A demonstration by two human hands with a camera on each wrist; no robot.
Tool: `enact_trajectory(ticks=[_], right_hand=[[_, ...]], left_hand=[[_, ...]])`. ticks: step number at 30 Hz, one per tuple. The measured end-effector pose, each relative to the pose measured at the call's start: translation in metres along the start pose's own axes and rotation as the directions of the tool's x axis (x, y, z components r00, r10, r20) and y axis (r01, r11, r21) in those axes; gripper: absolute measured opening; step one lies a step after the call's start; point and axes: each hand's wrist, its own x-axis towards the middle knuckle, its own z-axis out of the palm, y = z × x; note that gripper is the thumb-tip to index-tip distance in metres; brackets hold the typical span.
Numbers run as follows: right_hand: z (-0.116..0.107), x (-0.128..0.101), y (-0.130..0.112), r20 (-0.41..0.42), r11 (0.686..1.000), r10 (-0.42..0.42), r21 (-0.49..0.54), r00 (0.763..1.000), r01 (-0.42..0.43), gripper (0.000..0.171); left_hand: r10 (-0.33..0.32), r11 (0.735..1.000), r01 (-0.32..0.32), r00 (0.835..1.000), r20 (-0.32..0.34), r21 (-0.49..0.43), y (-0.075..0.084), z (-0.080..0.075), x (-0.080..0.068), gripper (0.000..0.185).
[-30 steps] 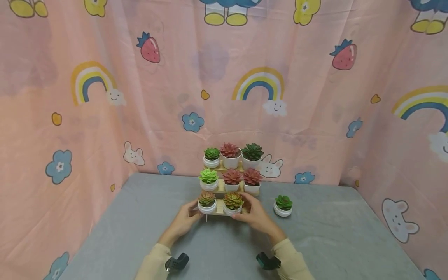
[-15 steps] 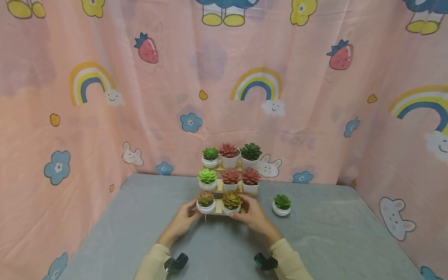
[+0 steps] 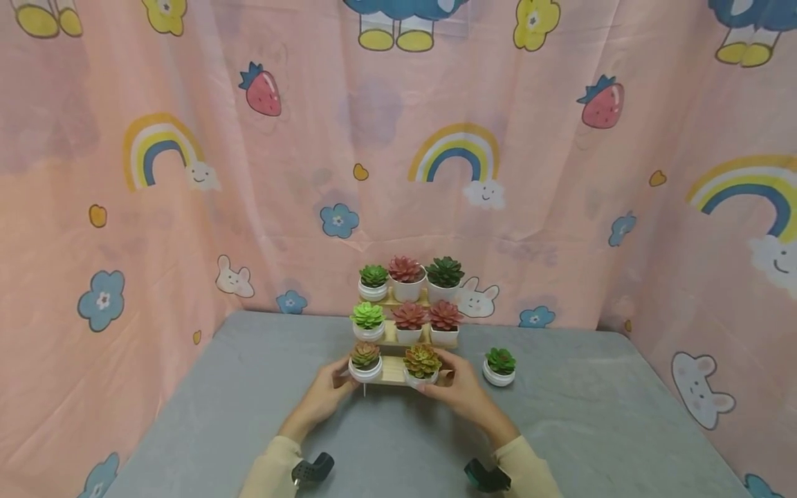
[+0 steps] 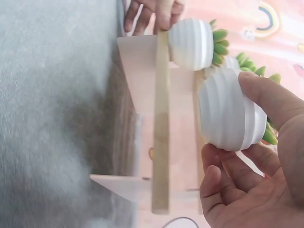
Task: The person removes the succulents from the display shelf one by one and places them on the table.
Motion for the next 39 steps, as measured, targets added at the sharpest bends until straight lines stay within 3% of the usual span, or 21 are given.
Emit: enact_trajectory(ticks=[8,14,24,31,39], right_hand=[[-0.017,-0.017,-0.009,-0.025,0.998,-0.041,-0.058,0.999,0.039,0.063],[-0.026,-0.026,-0.014,-0.071,0.997,0.016,-0.079,0.997,-0.022,0.067],[-0.061,-0.036,-0.016,-0.112,0.997,-0.052,-0.069,0.992,0.044,0.063],[-0.077,-0.039,-0.011,-0.194,0.991,-0.106,-0.096,0.975,0.088,0.061],[-0.091,-0.036,-0.005,-0.256,0.993,-0.090,-0.102,0.963,0.066,0.063]], left_hand=[[-0.017,1.000,0.017,1.000,-0.024,-0.004,0.000,0.000,0.000,0.057],[-0.024,1.000,0.024,0.999,-0.024,-0.004,-0.007,0.000,-0.004,0.057],[-0.018,1.000,0.018,1.000,-0.024,0.000,-0.010,0.003,-0.005,0.058],[-0.002,1.000,0.002,1.000,-0.019,0.003,-0.007,0.003,-0.003,0.056],[0.014,1.000,-0.014,1.000,-0.001,0.013,-0.004,0.002,-0.001,0.056]])
